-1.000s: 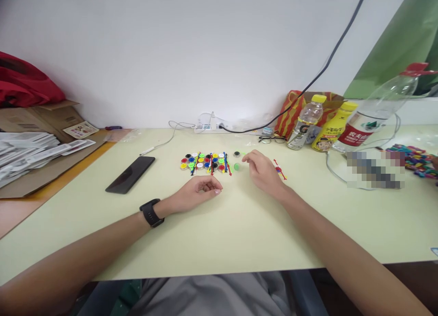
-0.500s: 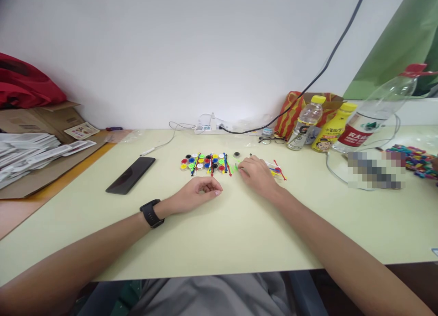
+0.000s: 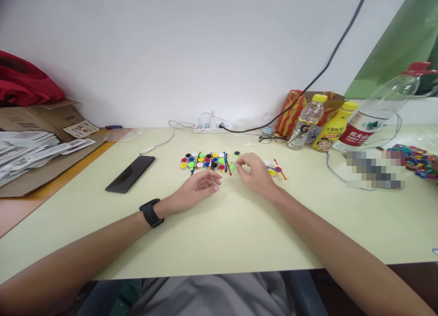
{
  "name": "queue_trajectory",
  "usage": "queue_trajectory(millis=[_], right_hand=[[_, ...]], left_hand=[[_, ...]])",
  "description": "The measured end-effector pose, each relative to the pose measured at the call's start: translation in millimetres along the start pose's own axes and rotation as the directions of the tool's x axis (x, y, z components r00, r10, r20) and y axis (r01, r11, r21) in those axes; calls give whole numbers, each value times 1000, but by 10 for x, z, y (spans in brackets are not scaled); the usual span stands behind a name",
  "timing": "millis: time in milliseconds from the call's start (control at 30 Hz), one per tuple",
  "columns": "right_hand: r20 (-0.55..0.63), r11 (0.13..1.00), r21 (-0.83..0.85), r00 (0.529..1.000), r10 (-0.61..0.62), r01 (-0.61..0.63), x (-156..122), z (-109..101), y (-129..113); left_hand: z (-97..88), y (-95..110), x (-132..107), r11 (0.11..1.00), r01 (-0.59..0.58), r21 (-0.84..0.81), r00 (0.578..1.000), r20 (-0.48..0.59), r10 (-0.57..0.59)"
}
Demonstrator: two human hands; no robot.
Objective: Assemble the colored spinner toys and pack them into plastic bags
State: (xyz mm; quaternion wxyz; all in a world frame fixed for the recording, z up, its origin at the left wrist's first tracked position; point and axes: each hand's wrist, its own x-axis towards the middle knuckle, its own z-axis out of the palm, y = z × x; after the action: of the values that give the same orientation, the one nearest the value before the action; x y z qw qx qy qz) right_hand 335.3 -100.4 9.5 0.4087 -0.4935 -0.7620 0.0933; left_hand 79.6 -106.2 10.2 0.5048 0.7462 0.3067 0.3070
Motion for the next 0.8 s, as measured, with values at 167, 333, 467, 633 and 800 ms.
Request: queue_trajectory(millis=[167,333,467,633,800], right_hand=[[286,913,370,956,63,-171,-74,27,-284],[313,878,435,948,60,-199,-144,118,-348],[270,809,544,959,83,-223,-155,100,-332],[272,755,607,957,97,-249,-181,46,-437],[327,792,554,942,76,-256,-233,43,-499]], left_hand=[[15,7,7,996,-5,-89,1000,-26,3],[-1,-2,25,984,29,-175,999,-26,-34],[-32,-30,48,971,88,-222,994,-49,-101],[-56,-43,55,969,89,-229,992,-63,-105],[-53,-7,37,973,44,-228,998,-40,-54]])
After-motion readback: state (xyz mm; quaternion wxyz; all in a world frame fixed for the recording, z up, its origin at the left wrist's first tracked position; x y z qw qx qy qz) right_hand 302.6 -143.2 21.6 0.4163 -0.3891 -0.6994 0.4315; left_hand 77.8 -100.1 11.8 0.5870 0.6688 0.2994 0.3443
